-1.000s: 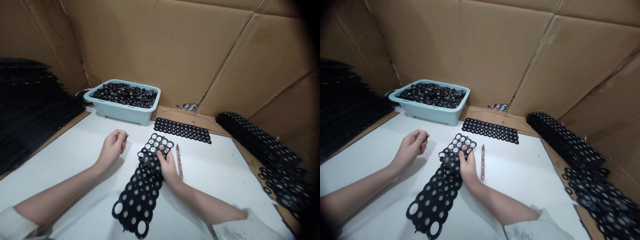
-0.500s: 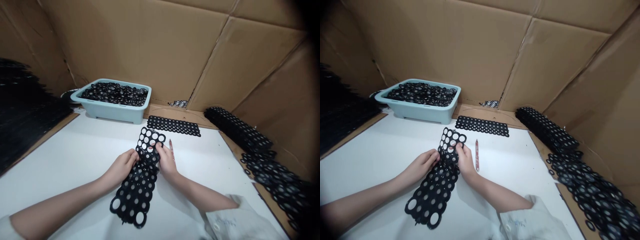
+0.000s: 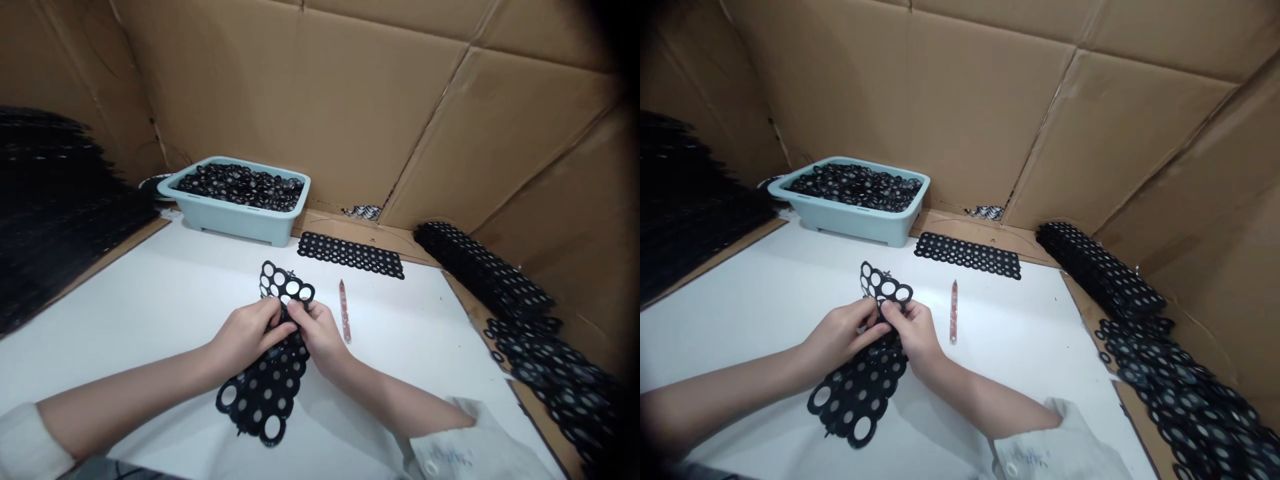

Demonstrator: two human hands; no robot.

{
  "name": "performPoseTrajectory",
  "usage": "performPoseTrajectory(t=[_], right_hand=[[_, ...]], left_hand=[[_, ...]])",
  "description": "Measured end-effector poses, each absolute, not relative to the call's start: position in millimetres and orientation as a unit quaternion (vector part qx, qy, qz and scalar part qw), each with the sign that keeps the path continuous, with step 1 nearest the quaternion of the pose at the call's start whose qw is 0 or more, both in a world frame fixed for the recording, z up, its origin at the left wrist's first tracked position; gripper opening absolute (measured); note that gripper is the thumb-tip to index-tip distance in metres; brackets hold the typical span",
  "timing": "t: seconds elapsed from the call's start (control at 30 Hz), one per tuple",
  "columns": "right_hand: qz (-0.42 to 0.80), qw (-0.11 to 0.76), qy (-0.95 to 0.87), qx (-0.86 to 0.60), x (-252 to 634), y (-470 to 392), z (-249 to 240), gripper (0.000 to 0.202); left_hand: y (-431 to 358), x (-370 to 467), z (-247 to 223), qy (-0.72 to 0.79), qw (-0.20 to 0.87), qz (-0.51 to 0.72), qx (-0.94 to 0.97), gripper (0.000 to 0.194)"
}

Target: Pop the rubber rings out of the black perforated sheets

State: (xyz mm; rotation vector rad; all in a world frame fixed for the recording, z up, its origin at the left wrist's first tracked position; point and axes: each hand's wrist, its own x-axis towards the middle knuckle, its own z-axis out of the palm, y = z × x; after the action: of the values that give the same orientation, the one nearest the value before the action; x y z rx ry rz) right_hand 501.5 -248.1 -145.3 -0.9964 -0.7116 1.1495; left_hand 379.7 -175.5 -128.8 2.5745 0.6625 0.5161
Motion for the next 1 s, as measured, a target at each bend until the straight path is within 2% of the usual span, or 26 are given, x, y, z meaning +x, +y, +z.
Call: performPoseTrajectory(t=[0.13,0.27,0.37,0.53,0.73,0.83,0.93,1.0], right_hand=[[0.477,0.665,-0.305,-0.486,503,-246,-150,0.028],[0.473,0.66,-0.302,-0.499,502,-247,-148,0.029],[0.478,0.66,-0.299,-0.497,500,-248,-147,0.029],[0.504,0.687,-0.253,-0.458,498,-246,-154,0.027],[0.571,0.633,-0.294,-0.433,504,-242,-147,0.031],[0.562,0.593,-0.298,-0.494,511,-242,-144,0.029],[0.563,0.591,-0.226,-0.532,512,-242,-149,0.03],[0.565,0.615,-0.197,-0.514,510,-241,-152,0.032]], left_hand=[[-176,382,-130,0.238,0.175,0.179,0.938,0.019],[-176,382,-128,0.25,0.193,0.157,0.936,0.018],[-173,381,-125,0.26,0.238,0.147,0.924,0.021],[-170,383,-124,0.24,0.375,0.143,0.884,0.023],[-167,382,-128,0.229,0.421,0.186,0.858,0.024],[-153,377,-118,0.303,0.427,0.281,0.805,0.028],[-142,374,-108,0.38,0.406,0.387,0.736,0.029],[-143,375,-108,0.38,0.384,0.34,0.77,0.027]])
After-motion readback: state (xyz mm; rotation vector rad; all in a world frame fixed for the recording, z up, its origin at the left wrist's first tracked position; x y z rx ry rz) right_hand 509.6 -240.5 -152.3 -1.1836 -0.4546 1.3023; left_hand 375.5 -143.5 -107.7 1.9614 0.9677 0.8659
